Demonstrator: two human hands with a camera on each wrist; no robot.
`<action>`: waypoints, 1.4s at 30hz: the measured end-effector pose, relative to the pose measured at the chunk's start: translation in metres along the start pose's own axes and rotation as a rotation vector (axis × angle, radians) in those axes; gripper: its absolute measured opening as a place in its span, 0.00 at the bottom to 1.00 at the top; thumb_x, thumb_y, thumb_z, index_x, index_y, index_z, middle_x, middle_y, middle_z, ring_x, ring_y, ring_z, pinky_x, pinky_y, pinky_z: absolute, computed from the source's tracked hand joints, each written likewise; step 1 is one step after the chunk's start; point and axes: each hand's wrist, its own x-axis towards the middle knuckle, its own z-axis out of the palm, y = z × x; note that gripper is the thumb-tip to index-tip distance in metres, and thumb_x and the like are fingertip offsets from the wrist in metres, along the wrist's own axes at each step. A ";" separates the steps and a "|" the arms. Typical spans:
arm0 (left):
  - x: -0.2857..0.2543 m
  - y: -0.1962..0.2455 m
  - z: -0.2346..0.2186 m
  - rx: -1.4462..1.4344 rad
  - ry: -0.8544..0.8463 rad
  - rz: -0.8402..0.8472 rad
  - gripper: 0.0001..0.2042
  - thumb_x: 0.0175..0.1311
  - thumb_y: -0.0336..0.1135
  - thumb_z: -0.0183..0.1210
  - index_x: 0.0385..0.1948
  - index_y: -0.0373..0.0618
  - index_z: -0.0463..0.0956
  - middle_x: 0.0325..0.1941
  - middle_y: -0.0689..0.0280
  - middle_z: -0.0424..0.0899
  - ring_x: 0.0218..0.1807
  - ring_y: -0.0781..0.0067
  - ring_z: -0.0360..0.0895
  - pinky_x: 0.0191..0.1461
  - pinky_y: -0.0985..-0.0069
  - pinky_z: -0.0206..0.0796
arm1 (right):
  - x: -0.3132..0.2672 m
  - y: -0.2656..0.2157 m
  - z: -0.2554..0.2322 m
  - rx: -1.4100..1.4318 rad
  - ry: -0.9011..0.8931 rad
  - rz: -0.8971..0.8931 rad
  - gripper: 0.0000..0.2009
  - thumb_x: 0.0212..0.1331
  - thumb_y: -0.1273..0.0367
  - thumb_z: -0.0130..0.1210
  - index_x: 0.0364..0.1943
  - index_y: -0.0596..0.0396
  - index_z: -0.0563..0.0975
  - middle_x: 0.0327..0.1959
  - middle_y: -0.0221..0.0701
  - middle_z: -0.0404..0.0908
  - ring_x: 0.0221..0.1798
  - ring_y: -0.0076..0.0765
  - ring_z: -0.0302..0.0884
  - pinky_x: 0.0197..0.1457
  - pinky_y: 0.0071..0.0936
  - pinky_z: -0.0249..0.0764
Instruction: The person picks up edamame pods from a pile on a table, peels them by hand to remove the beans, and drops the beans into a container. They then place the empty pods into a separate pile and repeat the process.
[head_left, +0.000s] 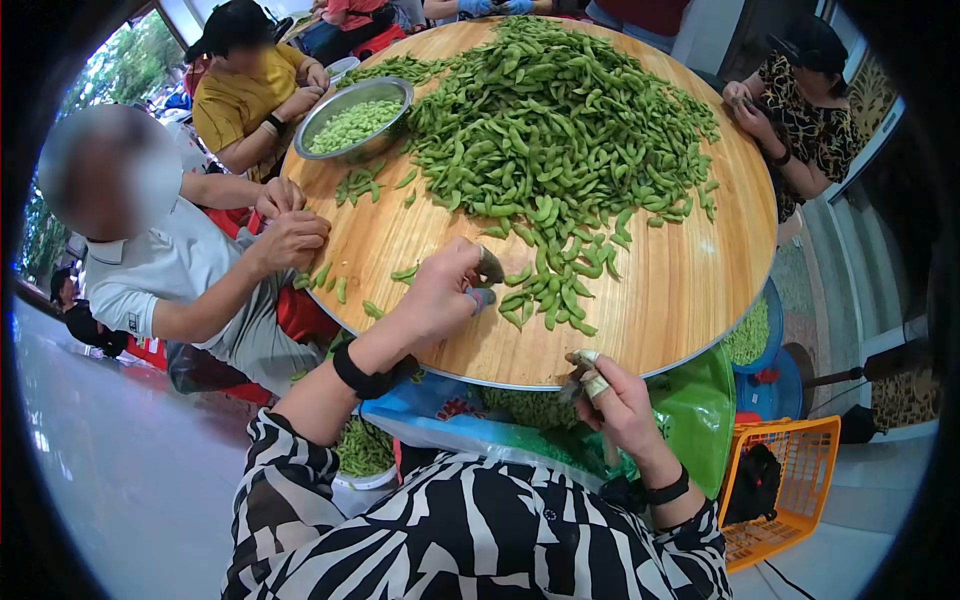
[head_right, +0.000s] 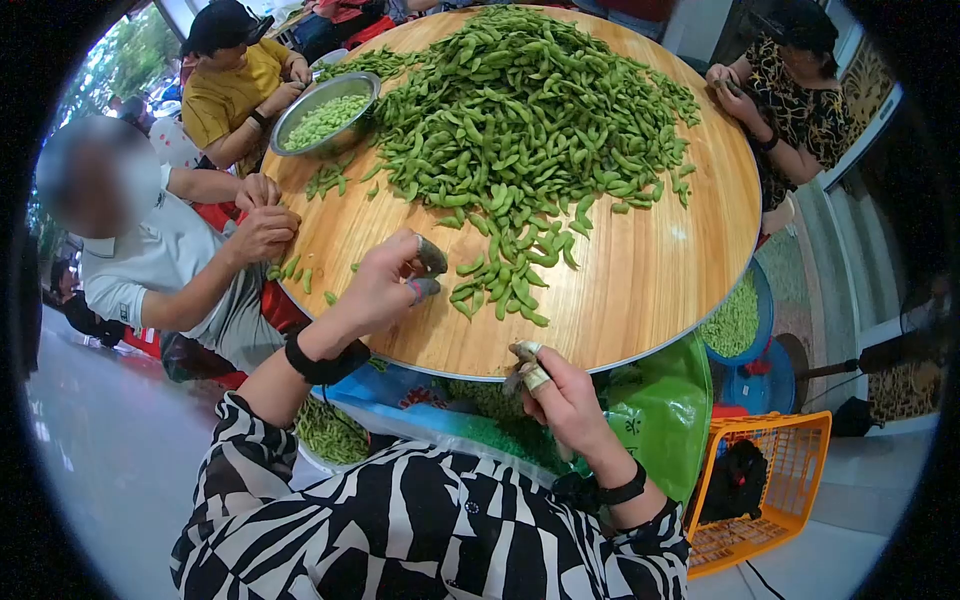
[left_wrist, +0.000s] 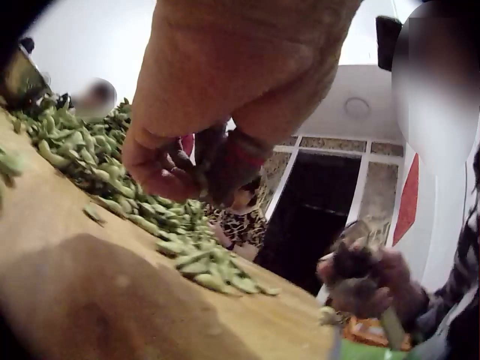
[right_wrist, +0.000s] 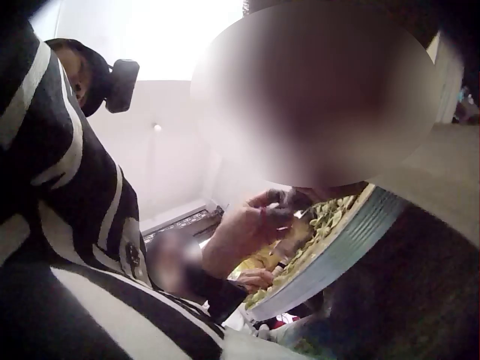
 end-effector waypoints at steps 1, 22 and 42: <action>0.001 0.006 0.001 -0.304 -0.019 -0.170 0.11 0.49 0.18 0.63 0.35 0.39 0.75 0.35 0.68 0.77 0.37 0.76 0.75 0.42 0.78 0.68 | 0.001 -0.001 -0.001 0.101 0.012 0.056 0.17 0.68 0.68 0.40 0.57 0.62 0.69 0.21 0.28 0.70 0.18 0.17 0.63 0.20 0.16 0.59; -0.006 0.052 0.066 -0.779 -0.137 -0.217 0.13 0.50 0.17 0.63 0.36 0.39 0.71 0.37 0.66 0.80 0.42 0.79 0.77 0.47 0.79 0.71 | -0.001 0.003 0.002 0.553 -0.030 -0.044 0.23 0.71 0.63 0.41 0.66 0.57 0.60 0.20 0.30 0.71 0.18 0.19 0.63 0.19 0.14 0.59; -0.007 0.049 0.071 -1.315 -0.235 -0.471 0.10 0.51 0.19 0.63 0.34 0.39 0.74 0.32 0.65 0.80 0.44 0.68 0.81 0.38 0.76 0.74 | 0.004 0.000 -0.007 0.923 -0.081 0.112 0.18 0.67 0.69 0.43 0.60 0.58 0.66 0.29 0.36 0.75 0.13 0.15 0.54 0.13 0.14 0.52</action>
